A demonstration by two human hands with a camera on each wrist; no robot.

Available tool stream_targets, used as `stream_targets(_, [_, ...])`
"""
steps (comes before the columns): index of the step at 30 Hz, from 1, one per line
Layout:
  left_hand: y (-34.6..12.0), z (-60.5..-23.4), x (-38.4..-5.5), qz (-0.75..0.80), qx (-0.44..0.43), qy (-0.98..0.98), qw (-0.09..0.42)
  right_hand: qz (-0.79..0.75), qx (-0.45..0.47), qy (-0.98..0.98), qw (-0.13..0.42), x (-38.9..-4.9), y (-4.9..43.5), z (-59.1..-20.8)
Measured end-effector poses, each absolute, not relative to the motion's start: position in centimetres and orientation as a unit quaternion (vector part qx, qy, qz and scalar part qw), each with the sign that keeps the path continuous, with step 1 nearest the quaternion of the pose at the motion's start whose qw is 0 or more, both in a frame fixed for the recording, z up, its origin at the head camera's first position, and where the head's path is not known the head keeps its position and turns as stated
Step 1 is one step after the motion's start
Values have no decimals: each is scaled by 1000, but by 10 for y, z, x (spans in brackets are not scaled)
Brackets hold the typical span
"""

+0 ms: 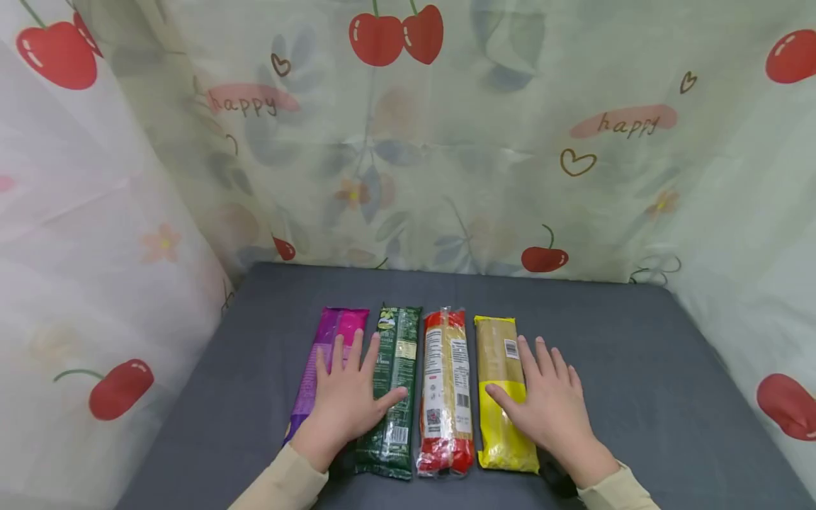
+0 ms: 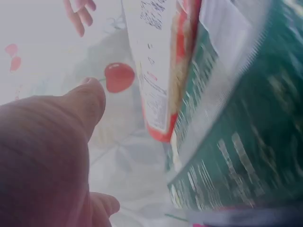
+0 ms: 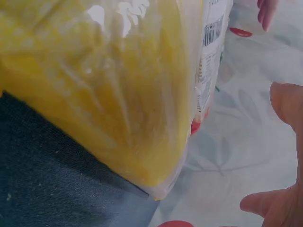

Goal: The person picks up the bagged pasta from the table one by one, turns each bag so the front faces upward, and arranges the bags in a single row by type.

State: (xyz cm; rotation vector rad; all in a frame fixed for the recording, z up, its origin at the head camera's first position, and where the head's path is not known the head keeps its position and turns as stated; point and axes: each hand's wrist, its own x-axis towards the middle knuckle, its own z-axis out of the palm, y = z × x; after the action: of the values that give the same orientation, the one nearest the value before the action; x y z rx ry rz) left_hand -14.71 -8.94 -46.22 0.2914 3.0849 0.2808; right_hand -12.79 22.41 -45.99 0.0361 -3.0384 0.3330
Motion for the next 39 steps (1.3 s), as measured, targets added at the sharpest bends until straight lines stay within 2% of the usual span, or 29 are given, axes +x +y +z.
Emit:
stream_targets(12, [-32,-454,-153,142,157,977,9,226,-7,-974,25,-121,240,-458])
stream_targets(19, [2,-452,-159,249,186,950,12,327,-24,-945,6,-115,246,-454])
stream_targets(30, [41,-450,-173,391,167,901,84,396,-58,-915,-42,-108,253,-457])
stream_targets(39, [65,-458,-191,418,158,889,97,411,-83,-905,-73,-105,252,-465])
